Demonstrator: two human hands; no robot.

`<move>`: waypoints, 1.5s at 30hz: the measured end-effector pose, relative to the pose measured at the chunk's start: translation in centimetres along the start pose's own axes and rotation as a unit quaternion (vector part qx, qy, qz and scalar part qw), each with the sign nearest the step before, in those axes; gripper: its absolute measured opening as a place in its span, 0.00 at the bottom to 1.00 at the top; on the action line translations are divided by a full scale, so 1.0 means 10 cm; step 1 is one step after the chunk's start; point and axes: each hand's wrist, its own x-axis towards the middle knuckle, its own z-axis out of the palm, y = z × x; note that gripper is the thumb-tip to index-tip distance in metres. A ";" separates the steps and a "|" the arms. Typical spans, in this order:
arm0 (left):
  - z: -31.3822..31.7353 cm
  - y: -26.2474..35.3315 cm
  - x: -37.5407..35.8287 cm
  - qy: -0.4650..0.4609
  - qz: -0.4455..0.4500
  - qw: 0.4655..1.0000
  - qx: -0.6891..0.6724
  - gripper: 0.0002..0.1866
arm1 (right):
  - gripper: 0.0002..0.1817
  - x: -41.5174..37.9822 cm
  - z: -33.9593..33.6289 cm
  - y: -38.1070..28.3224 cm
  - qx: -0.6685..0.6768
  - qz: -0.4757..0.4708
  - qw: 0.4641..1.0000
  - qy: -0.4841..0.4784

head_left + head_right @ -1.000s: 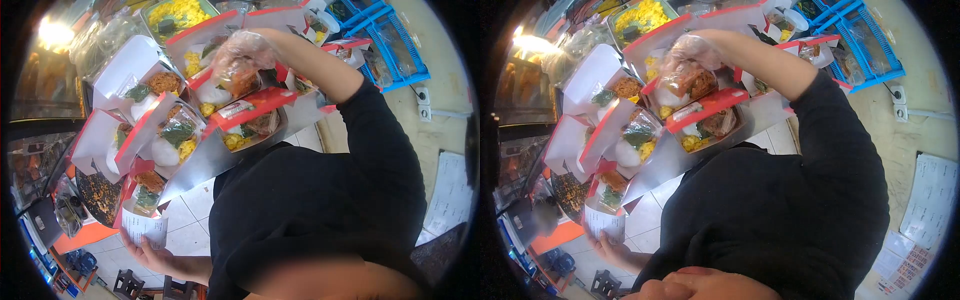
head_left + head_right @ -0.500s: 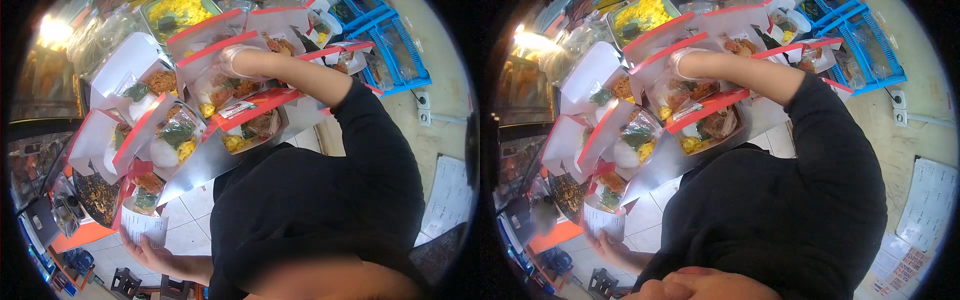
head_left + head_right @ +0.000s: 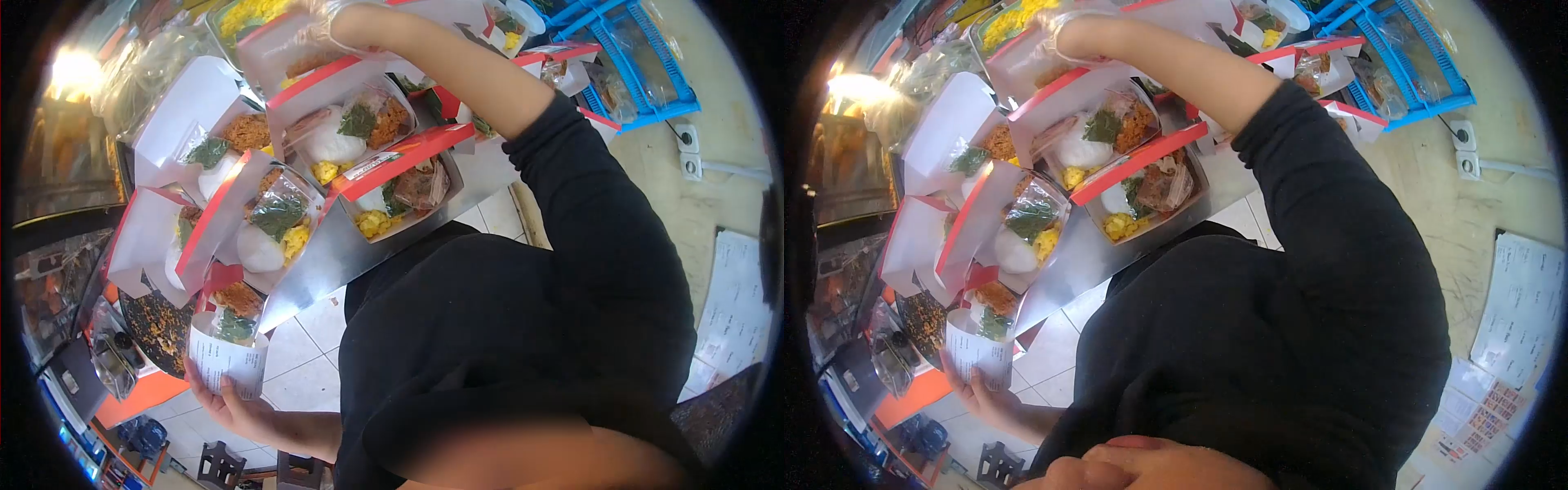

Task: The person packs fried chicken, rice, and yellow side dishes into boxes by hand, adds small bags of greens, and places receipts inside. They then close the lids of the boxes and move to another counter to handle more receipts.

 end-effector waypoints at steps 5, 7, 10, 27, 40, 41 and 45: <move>-0.04 0.00 -0.02 0.027 0.002 1.000 0.017 0.29 | 0.09 -0.77 -0.33 0.30 0.426 -0.238 0.854 -0.180; -0.11 -0.08 -0.01 0.013 0.014 1.000 0.019 0.29 | 0.11 -1.32 -0.43 0.15 0.323 -0.185 0.856 -0.358; -0.13 -0.11 -0.01 -0.002 -0.006 1.000 -0.003 0.30 | 0.12 -1.77 0.02 0.00 0.065 -0.103 0.941 -0.315; -0.71 -0.14 0.04 0.004 -0.008 1.000 0.007 0.29 | 0.21 -1.77 1.13 -0.23 0.125 0.129 0.983 -0.039; -1.00 -0.28 0.07 0.028 0.031 0.999 0.013 0.31 | 0.06 -1.49 0.20 -1.10 0.240 -0.132 0.961 -0.046; -1.04 -0.24 0.02 0.005 0.042 0.999 0.028 0.31 | 0.06 -1.39 0.59 -1.16 0.190 -0.253 0.949 0.018; -0.57 -0.17 0.30 -0.060 0.139 0.987 0.062 0.33 | 0.10 -1.38 0.40 -0.96 0.260 -0.266 0.888 0.271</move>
